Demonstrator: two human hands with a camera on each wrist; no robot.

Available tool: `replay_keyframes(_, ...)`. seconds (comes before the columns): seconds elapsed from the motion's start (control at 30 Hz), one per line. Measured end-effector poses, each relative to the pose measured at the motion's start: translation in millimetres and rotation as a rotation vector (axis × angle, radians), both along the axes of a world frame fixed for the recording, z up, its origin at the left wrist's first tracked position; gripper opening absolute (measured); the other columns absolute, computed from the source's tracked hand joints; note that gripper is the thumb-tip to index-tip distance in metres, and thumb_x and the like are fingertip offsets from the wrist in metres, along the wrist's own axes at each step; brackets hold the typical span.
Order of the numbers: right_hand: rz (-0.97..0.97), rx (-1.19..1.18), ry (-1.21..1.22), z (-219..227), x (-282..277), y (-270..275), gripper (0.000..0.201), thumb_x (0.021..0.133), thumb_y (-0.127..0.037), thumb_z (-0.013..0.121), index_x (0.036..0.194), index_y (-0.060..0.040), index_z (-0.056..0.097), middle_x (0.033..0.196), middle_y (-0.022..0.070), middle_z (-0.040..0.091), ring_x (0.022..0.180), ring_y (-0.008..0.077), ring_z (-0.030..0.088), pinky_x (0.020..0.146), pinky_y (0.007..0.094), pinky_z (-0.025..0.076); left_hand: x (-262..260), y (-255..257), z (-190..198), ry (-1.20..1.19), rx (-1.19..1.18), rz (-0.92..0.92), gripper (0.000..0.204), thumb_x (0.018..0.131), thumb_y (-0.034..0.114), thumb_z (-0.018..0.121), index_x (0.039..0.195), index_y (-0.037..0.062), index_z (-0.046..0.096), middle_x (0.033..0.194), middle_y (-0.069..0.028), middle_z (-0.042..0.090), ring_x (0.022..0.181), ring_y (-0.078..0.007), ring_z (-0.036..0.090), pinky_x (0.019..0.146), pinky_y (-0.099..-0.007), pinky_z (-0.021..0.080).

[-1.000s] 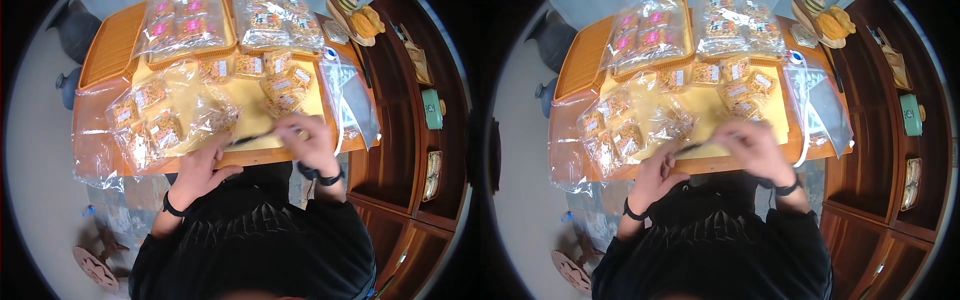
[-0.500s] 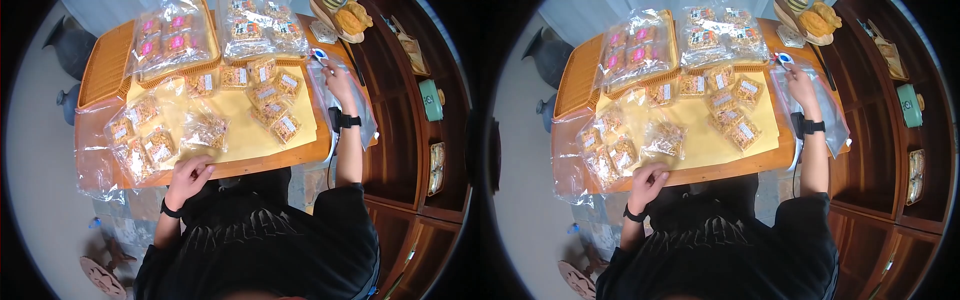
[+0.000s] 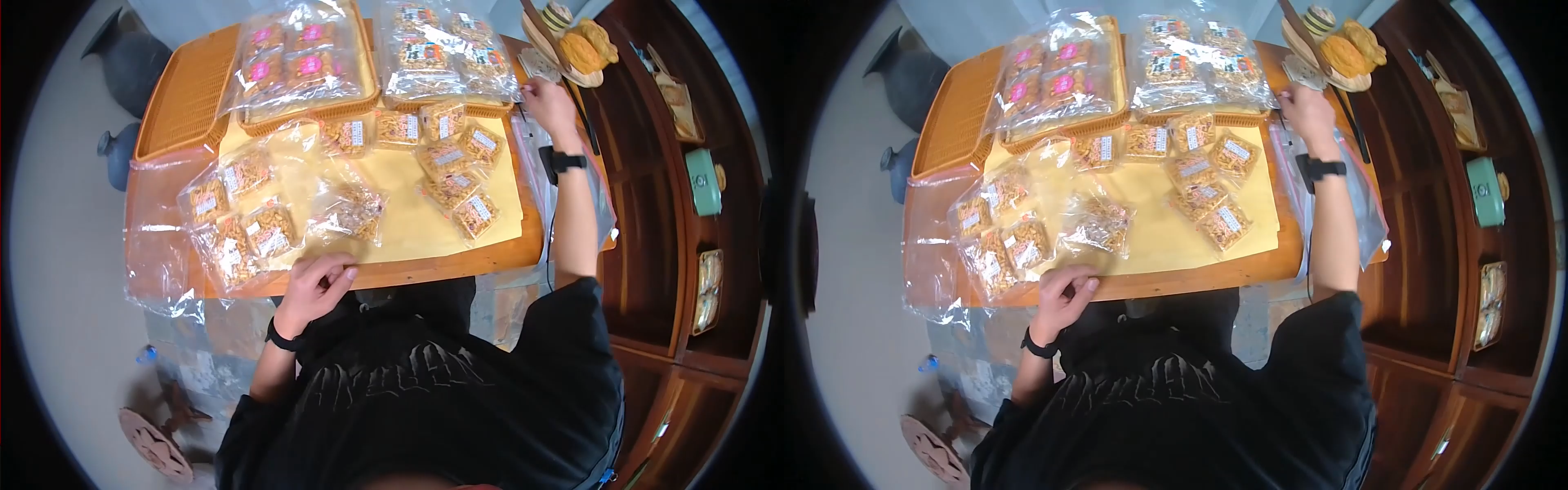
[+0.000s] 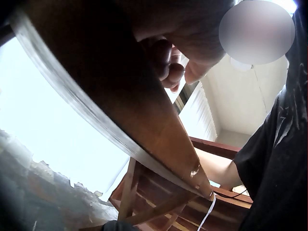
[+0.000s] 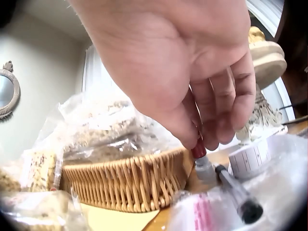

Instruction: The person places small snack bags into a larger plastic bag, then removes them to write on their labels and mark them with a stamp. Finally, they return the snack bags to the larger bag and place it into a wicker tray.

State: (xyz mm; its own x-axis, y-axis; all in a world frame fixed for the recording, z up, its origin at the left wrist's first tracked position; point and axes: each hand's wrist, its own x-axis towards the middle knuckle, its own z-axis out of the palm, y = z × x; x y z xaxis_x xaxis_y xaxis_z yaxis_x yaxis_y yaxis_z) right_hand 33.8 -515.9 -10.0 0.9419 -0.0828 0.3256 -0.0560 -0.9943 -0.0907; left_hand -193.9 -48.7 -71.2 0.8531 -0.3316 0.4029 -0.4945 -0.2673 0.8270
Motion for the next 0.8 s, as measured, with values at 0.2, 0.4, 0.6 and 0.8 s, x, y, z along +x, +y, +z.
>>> replay_keyframes(0.2, 0.272, 0.808, -0.473, 94, -93, 99, 0.007, 0.091, 0.001, 0.061, 0.097, 0.0017, 0.064, 0.086, 0.0029, 0.068, 0.074, 0.0076, 0.058, 0.066, 0.0229, 0.047, -9, 4, 6, -0.041, -0.153, 0.132, 0.029, 0.083, 0.005, 0.077, 0.11, 0.0024, 0.067, 0.064, -0.0037, 0.047, 0.053, -0.0139, 0.045, 0.05, -0.0281, 0.037)
replay_keyframes(0.4, 1.012, 0.774, 0.137, 68, -177, 255, 0.021, 0.074, 0.004, 0.066, 0.092, -0.0053, 0.064, 0.081, 0.0062, 0.067, 0.063, 0.0137, 0.063, 0.054, 0.0254, 0.048, -16, 8, 56, 0.065, -0.06, 0.2, 0.054, 0.078, 0.02, 0.083, 0.124, 0.0055, 0.061, 0.079, -0.0054, 0.055, 0.065, -0.0191, 0.056, 0.059, -0.0317, 0.046)
replay_keyframes(0.6, 1.062, 0.773, 0.466, 57, -186, 314, 0.021, 0.074, 0.002, 0.072, 0.093, -0.0042, 0.067, 0.075, 0.004, 0.066, 0.059, 0.0132, 0.059, 0.055, 0.0244, 0.047, -33, 31, 44, 0.105, 0.104, 0.212, 0.037, 0.082, 0.022, 0.078, 0.11, 0.0047, 0.059, 0.086, -0.0116, 0.063, 0.075, -0.0316, 0.066, 0.064, -0.0404, 0.051)
replay_keyframes(0.8, 1.214, 0.77, 0.463, 56, -173, 323, 0.018, 0.08, 0.002, 0.073, 0.095, -0.0037, 0.066, 0.076, 0.0041, 0.066, 0.06, 0.013, 0.061, 0.056, 0.025, 0.048, -45, 65, 42, 0.086, 0.123, 0.159, 0.025, 0.086, 0.018, 0.074, 0.101, 0.004, 0.058, 0.085, -0.0133, 0.063, 0.077, -0.0355, 0.066, 0.064, -0.0426, 0.051)
